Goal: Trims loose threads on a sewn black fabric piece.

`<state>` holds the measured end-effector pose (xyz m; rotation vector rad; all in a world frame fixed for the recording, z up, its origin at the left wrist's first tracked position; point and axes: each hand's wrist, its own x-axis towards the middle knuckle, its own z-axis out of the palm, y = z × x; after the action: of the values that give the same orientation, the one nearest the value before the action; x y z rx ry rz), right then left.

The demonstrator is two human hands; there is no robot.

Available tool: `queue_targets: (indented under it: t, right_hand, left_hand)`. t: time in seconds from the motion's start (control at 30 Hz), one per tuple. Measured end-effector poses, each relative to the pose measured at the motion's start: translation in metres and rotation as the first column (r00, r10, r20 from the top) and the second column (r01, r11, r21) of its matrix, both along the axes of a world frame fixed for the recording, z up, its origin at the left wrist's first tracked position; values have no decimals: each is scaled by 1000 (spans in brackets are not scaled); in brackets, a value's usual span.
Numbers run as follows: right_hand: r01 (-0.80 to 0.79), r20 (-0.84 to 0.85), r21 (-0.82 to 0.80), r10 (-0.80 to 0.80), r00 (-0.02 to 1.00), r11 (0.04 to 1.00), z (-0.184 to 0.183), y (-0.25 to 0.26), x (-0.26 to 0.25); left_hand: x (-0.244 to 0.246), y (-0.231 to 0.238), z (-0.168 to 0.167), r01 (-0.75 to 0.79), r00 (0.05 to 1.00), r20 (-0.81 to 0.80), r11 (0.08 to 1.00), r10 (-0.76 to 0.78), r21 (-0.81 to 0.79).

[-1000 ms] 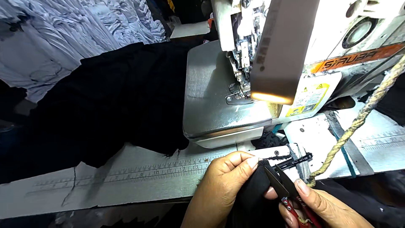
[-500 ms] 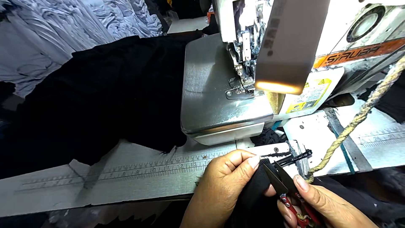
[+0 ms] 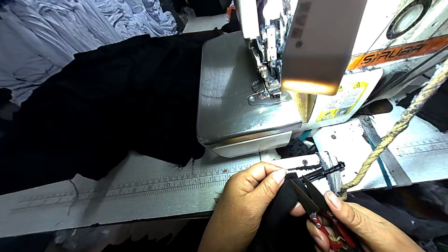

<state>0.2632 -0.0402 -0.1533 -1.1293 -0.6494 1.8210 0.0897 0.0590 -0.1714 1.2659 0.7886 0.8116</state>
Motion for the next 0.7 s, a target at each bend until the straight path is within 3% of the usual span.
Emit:
queue_targets:
  t: [0.33,0.57,0.7]
  right_hand:
    - [48,-15,-9,-48,999,999,3,2,-6]
    - [84,66,103,-91,994,991,-2,-1,-12]
    - [96,40,106,-101,994,990,-2,-1,-13]
  left_hand:
    - [-2,0,-4,35,999,25,999,-36,39]
    - [-1,-2,-1,43,999,-7,999,-43,12]
    - [-3,0,-7,72,997,33,993,-75,93]
